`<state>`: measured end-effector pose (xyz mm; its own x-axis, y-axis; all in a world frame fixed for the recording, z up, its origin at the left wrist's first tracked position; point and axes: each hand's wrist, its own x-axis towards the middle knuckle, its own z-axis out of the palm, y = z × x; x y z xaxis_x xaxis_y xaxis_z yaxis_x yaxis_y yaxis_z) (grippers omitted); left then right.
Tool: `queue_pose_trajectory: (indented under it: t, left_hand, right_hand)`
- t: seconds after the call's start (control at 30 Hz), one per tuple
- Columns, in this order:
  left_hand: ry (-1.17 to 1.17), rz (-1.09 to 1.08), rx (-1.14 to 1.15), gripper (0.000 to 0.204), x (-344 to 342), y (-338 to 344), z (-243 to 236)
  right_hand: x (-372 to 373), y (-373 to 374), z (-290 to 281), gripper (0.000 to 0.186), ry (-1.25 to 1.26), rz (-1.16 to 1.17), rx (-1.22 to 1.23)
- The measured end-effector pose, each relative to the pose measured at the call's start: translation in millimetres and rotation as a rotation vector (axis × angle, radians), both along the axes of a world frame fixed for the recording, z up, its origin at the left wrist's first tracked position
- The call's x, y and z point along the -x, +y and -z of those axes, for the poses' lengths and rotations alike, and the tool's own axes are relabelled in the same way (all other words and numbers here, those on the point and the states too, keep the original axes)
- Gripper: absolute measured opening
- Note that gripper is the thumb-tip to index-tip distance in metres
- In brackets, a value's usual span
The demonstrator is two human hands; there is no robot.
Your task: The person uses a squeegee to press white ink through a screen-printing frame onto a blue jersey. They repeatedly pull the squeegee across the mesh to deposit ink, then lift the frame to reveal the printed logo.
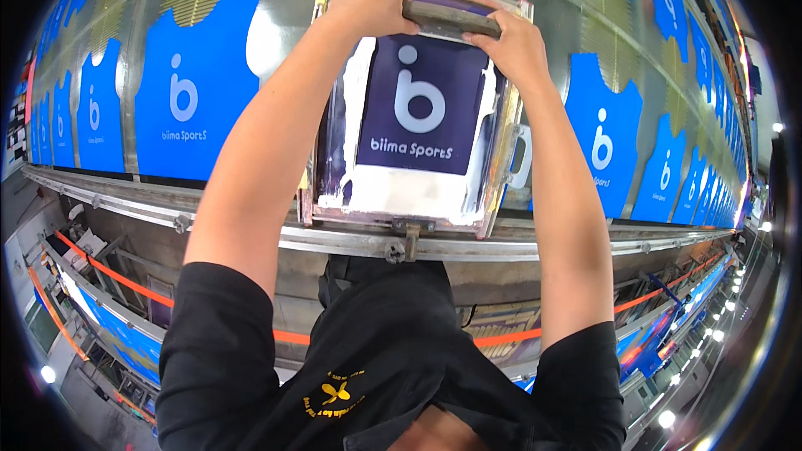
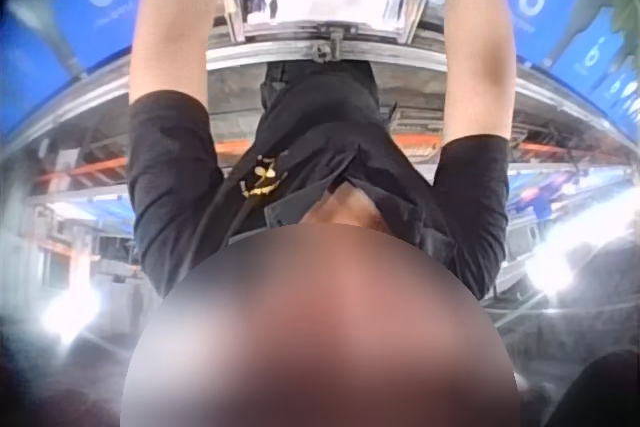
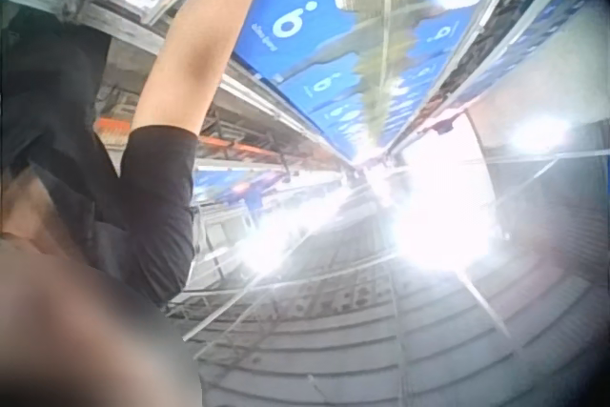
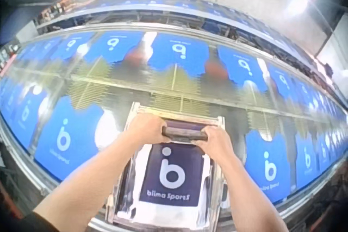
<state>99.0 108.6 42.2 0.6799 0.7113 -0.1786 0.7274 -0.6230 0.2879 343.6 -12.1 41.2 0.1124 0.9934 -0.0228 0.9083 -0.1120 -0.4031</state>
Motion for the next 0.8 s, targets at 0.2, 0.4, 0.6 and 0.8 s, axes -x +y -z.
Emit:
queue_pose_trajectory:
  t: [0.2, 0.4, 0.6, 0.8]
  left_hand:
    - [-0.100, -0.089, 0.051, 0.027, 54, -144, 3]
    - [-0.190, -0.001, 0.118, 0.032, 91, -252, -20]
    - [-0.013, 0.052, 0.284, 0.053, 61, -252, -10]
    - [0.153, 0.134, 0.497, 0.072, 49, -230, -8]
  right_hand:
    - [39, -131, 9, 0.040, -0.011, -0.165, -0.057]
    - [84, -248, -18, 0.035, 0.130, -0.128, -0.025]
    - [52, -259, -11, 0.050, 0.124, -0.089, 0.098]
    - [56, -239, -6, 0.071, 0.185, -0.006, 0.595]
